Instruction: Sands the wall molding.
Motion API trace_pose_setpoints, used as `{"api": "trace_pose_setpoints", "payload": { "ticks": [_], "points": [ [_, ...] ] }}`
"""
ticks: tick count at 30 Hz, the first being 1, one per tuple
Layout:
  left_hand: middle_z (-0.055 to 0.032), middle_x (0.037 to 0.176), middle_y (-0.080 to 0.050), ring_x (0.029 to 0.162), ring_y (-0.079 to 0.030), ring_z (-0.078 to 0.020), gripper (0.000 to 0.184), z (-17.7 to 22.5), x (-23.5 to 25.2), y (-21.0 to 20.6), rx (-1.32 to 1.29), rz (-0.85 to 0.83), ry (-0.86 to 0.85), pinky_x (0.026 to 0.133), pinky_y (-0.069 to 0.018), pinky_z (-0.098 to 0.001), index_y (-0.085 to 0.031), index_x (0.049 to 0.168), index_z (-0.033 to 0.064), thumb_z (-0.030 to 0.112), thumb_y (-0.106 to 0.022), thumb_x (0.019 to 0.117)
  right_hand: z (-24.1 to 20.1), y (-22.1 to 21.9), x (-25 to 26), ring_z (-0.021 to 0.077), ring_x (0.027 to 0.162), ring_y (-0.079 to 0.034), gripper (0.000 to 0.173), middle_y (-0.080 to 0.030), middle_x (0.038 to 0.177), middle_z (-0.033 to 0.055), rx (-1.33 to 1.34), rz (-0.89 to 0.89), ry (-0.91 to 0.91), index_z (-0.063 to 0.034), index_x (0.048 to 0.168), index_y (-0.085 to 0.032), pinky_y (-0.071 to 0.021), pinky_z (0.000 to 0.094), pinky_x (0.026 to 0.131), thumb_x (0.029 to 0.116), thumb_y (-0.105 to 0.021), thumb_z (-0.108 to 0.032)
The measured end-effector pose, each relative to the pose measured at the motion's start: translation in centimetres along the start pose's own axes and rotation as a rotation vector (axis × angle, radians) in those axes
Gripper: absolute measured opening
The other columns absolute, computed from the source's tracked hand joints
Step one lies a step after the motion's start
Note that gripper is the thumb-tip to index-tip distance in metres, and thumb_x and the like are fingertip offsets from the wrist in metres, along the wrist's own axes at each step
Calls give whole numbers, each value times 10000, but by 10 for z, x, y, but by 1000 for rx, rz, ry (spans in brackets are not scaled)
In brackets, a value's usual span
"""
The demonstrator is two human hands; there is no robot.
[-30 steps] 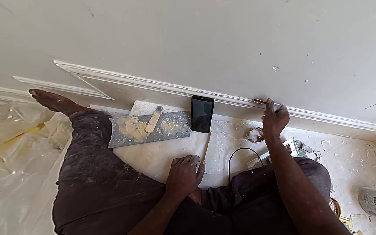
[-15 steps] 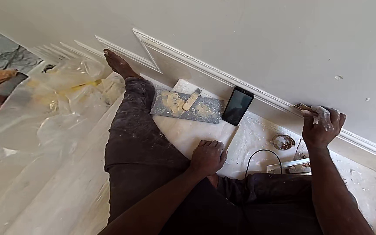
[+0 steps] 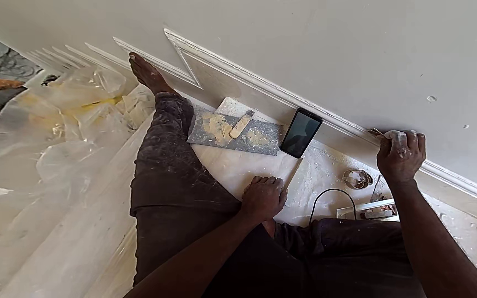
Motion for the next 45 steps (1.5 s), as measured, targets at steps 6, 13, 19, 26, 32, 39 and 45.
{"api": "trace_pose_setpoints", "payload": {
  "ticks": [6,13,19,26,32,39,45],
  "points": [
    [-32,1069,-734,1064,-678,-197,384,0,-2,-2,19,29,-2,1061,-442,-433,-722,1114,146,415,-454,1055,10,1,-2,437,985,-643,252,-682,1014,222,35,-89,58,-21,1051,-680,-507,522,832,1057,-571,-249],
    [-21,1080,-730,1082,-672,-181,396,-1,0,1,-5,-10,3,1082,-423,-418,-713,1129,159,424,-428,1056,47,20,-19,459,1013,-648,296,-688,1045,241,-73,-169,47,-17,1068,-668,-497,567,841,1072,-545,-285],
    [-32,1102,-724,1112,-666,-199,386,0,4,1,-21,-86,27,1107,-408,-432,-703,1137,152,418,-433,1061,-11,-3,14,462,1027,-666,249,-704,1038,243,33,-147,67,-8,1029,-703,-532,577,857,1045,-556,-209],
    [-31,1098,-724,1097,-667,-194,357,0,2,2,11,-65,31,1092,-417,-426,-705,1130,148,391,-454,1053,-23,-5,18,419,1002,-663,209,-707,1026,196,10,-132,108,-39,1045,-695,-514,525,805,1052,-551,-191],
    [-25,1061,-736,1052,-682,-192,325,-2,-1,0,33,17,8,1059,-447,-430,-723,1096,153,367,-484,1039,62,34,-22,509,1094,-635,310,-692,1129,270,-66,-322,-35,-3,1136,-686,-495,648,886,1084,-485,-232],
    [-26,1051,-730,1044,-678,-194,349,5,5,0,41,-75,6,1057,-435,-429,-716,1107,145,391,-476,1046,110,48,-48,529,1095,-620,353,-669,1113,308,-124,-338,-118,49,1076,-671,-484,648,909,1076,-506,-263],
    [-14,1071,-733,1061,-676,-188,339,-3,2,-1,15,-55,24,1061,-438,-429,-719,1122,160,392,-487,1037,-24,1,26,467,1057,-676,258,-719,1060,247,62,-205,58,1,1026,-719,-543,592,892,1041,-560,-202]
  ]
}}
Point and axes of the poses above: each hand's wrist, its own x-axis towards the middle knuckle, its own y-axis out of the back of the hand, z = x × y, the point moved 6 cm from there along x, towards the middle knuckle
